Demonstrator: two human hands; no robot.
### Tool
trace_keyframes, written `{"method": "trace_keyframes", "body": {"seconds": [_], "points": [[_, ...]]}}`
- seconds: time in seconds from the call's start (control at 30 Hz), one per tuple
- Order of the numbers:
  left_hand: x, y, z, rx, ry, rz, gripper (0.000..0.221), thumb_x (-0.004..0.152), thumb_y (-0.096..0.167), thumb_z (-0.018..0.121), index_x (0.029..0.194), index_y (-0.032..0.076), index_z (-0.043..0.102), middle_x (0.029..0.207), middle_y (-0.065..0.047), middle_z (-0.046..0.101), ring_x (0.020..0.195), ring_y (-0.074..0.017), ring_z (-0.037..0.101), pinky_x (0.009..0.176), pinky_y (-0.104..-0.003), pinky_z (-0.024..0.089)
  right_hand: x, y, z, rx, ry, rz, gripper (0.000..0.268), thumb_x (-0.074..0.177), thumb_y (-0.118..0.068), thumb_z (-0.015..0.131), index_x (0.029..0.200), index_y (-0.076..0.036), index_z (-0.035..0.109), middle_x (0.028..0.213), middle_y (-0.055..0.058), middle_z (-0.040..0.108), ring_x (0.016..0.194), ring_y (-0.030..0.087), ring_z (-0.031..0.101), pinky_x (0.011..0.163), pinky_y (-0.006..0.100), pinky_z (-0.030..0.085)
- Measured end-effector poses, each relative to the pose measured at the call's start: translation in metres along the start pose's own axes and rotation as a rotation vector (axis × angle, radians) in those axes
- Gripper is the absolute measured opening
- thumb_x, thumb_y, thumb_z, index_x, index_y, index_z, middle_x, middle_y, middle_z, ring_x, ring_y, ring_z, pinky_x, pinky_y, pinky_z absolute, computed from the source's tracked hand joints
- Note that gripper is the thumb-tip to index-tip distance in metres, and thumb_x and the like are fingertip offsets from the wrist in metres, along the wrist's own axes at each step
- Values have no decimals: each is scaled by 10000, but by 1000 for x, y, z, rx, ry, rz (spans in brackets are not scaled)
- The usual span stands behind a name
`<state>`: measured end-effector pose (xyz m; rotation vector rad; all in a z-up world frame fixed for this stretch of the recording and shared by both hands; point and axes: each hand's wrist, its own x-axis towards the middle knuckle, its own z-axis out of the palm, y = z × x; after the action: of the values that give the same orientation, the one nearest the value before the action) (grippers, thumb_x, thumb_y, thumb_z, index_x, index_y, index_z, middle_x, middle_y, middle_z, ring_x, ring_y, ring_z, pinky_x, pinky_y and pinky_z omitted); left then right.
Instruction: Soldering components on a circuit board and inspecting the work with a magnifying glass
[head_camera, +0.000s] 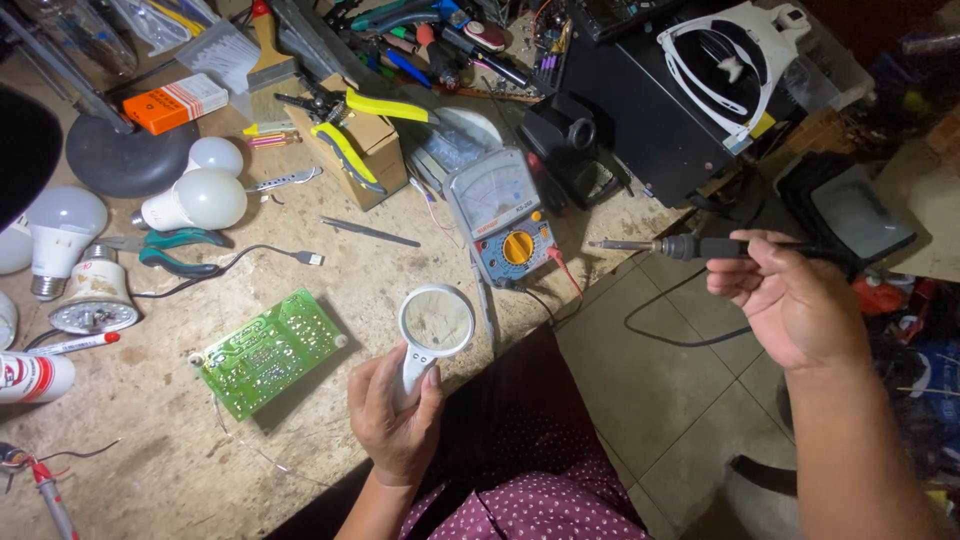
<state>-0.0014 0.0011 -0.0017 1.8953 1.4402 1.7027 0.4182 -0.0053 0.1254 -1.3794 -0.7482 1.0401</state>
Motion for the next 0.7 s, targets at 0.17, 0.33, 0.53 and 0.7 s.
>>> {"method": "trace_keyframes", "body": {"seconds": [0.17,0.33,0.53,0.7], "points": [[8,15,-5,-71,36,-42,400,871,143,804,1214,-6,662,1081,-171,651,938,-259,632,846,-359,563,-11,15,2,82,-120,2,405,940,-187,701,1342,-140,679,1056,123,748,854,196,725,803,295,601],[-8,27,-36,-78,95,-149,405,875,180,793,1232,33,671,1041,-138,638,896,-232,647,816,-327,571,-33,57,22,-164,-155,-230,404,1031,-88,627,1429,-121,570,1087,192,687,901,281,708,857,378,636],[-29,9,-89,71,197,-165,421,899,219,761,1272,58,648,1074,-133,614,920,-230,654,757,-330,625,-36,69,62,-318,-294,-599,337,1095,-65,575,1398,23,458,1146,353,615,961,430,696,938,520,659],[-24,-8,-127,313,321,-227,423,946,342,681,1198,3,659,1062,-136,590,873,-221,631,588,-307,597,-14,73,103,-307,-318,-993,333,1148,-157,525,1344,74,387,1107,430,480,883,513,627,716,541,596]]}}
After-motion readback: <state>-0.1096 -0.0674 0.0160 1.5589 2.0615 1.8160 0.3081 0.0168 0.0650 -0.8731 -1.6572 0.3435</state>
